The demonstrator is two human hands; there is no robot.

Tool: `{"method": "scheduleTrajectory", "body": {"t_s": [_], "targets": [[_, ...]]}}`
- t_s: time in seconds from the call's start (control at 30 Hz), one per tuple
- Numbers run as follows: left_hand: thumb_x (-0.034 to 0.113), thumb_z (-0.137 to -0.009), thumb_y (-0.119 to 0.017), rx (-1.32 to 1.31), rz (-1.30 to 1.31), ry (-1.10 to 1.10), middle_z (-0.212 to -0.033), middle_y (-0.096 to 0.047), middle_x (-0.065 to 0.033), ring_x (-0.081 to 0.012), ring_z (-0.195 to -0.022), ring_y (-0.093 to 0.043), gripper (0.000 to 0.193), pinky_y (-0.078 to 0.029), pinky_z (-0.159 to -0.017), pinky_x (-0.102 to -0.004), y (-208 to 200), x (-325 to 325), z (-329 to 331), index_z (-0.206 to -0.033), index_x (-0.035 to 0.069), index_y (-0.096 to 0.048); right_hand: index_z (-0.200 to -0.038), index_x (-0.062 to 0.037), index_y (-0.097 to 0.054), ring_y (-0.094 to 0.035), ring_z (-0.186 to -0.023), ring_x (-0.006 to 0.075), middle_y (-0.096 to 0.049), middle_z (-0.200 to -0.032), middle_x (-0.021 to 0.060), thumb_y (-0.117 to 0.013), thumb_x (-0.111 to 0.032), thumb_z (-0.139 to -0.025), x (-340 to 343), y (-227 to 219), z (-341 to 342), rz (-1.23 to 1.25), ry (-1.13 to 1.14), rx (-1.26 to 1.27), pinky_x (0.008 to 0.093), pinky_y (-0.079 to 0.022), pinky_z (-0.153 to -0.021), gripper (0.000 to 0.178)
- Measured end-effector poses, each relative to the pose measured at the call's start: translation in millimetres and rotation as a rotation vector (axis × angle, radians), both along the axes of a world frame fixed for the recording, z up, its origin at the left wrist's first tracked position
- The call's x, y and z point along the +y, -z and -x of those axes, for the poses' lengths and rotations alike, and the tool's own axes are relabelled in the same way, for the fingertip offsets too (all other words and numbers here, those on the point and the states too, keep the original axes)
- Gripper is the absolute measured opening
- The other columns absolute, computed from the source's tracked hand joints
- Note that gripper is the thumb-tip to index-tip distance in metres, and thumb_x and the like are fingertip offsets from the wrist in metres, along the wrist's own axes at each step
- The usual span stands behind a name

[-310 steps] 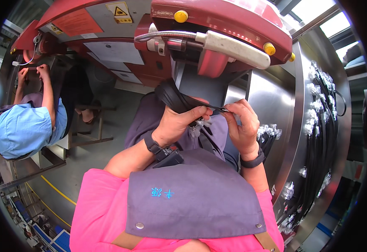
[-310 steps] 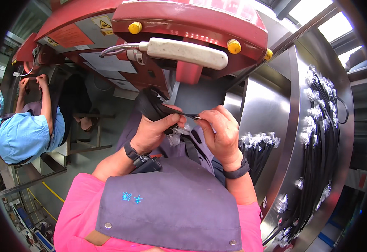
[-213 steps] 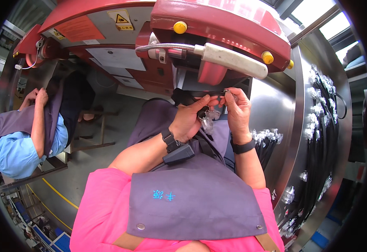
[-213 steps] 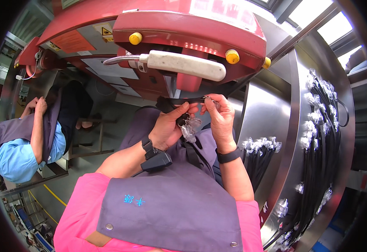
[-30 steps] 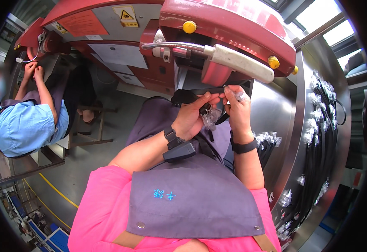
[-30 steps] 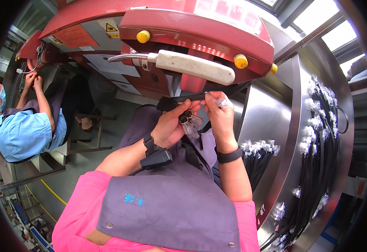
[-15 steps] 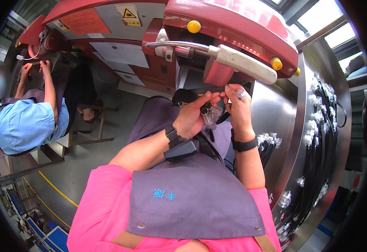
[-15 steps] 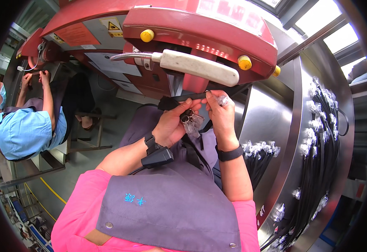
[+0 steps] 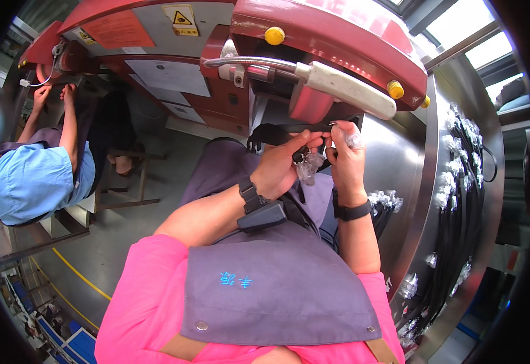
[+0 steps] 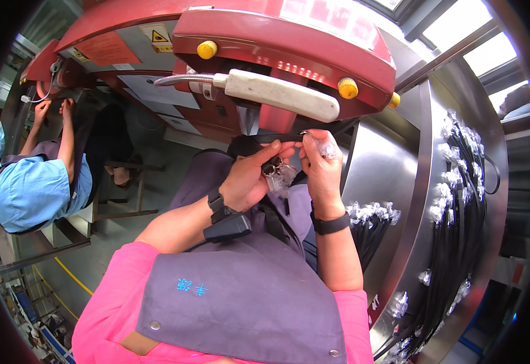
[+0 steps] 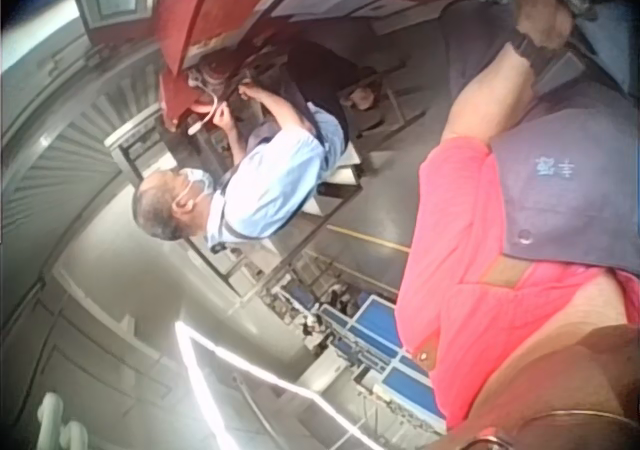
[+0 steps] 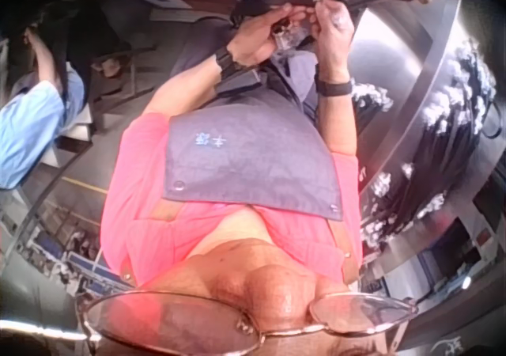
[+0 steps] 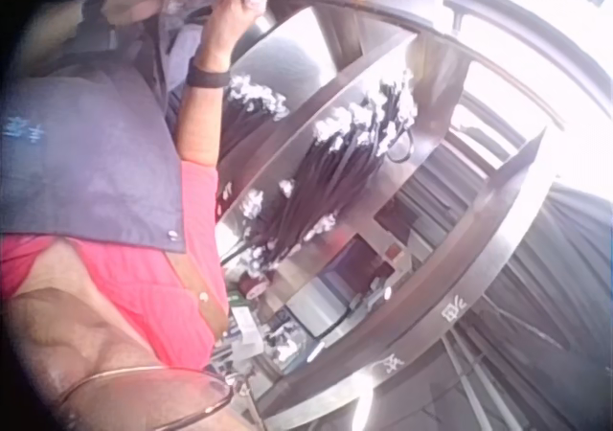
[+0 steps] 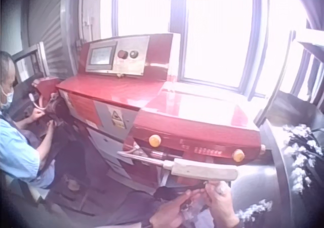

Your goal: Attaching plastic components to black leather straps using an industrial machine in a workshop.

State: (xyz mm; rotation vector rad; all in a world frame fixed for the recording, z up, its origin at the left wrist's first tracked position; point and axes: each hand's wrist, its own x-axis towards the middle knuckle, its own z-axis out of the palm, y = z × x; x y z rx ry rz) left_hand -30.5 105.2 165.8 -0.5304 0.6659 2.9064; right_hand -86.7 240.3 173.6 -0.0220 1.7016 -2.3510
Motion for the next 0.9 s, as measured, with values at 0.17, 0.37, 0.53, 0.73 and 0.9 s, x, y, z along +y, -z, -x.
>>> {"method": "scheduleTrajectory", "body": {"t_s": [0.17, 0.37, 0.53, 0.73, 0.9], "targets": [[0.007, -0.091, -0.062, 0.112, 0.196, -0.001, -0.103, -0.069, -0.0115, -0.0159, -0.090, -0.066, 0.016, -0.054, -0.078, -0.0279, -16.4, -7.4, -21.6, -0.106, 0.001, -0.064, -0.099, -0.0038, -0.061, -0.048, -0.057, 0.0051, -0.061, -0.077, 0.0033, -0.060, -0.002, -0.090, 17.1, -3.9, -18.3, -0.075, -0.067, 0.245, 0.0179, -0.034, -0.048, 0.009], [0.004, -0.090, -0.063, 0.328, 0.501, 0.042, -0.100, -0.069, -0.0098, -0.0166, -0.090, -0.066, 0.018, -0.053, -0.083, -0.0287, -21.6, -28.1, -41.4, -0.107, -0.001, -0.064, -0.111, -0.0026, -0.063, -0.059, -0.068, 0.0171, -0.062, -0.088, 0.0098, -0.060, 0.013, -0.075, 20.4, -25.8, -37.3, -0.513, -0.146, 0.946, 0.0273, -0.048, -0.057, 0.040], [0.005, -0.091, -0.063, 0.378, 0.573, 0.051, -0.097, -0.068, -0.0086, -0.0156, -0.089, -0.065, 0.017, -0.053, -0.082, -0.0281, -25.1, -36.4, -48.8, -0.107, -0.001, -0.065, -0.117, -0.0075, -0.064, -0.060, -0.067, 0.0241, -0.060, -0.081, 0.0095, -0.061, 0.013, -0.063, 19.3, -41.1, -42.6, -0.777, -0.267, 1.190, 0.0326, -0.050, -0.055, 0.058], [0.006, -0.091, -0.063, 0.354, 0.551, 0.032, -0.096, -0.068, -0.0078, -0.0146, -0.087, -0.064, 0.017, -0.052, -0.081, -0.0277, -23.9, -33.6, -50.6, -0.107, -0.001, -0.065, -0.093, 0.0006, -0.060, -0.059, -0.061, 0.0260, -0.060, -0.074, 0.0120, -0.069, 0.007, -0.074, 12.3, -42.0, -51.3, -0.652, -0.103, 0.974, 0.0328, -0.048, -0.054, 0.022], [0.006, -0.091, -0.062, 0.348, 0.522, 0.022, -0.098, -0.069, -0.0089, -0.0145, -0.087, -0.064, 0.018, -0.053, -0.079, -0.0272, -17.8, -32.3, -49.6, -0.107, -0.001, -0.064, -0.090, 0.0017, -0.059, -0.060, -0.061, 0.0276, -0.060, -0.074, 0.0129, -0.072, 0.003, -0.076, 14.3, -37.5, -51.7, -0.650, -0.083, 0.926, 0.0324, -0.047, -0.054, 0.019]]}}
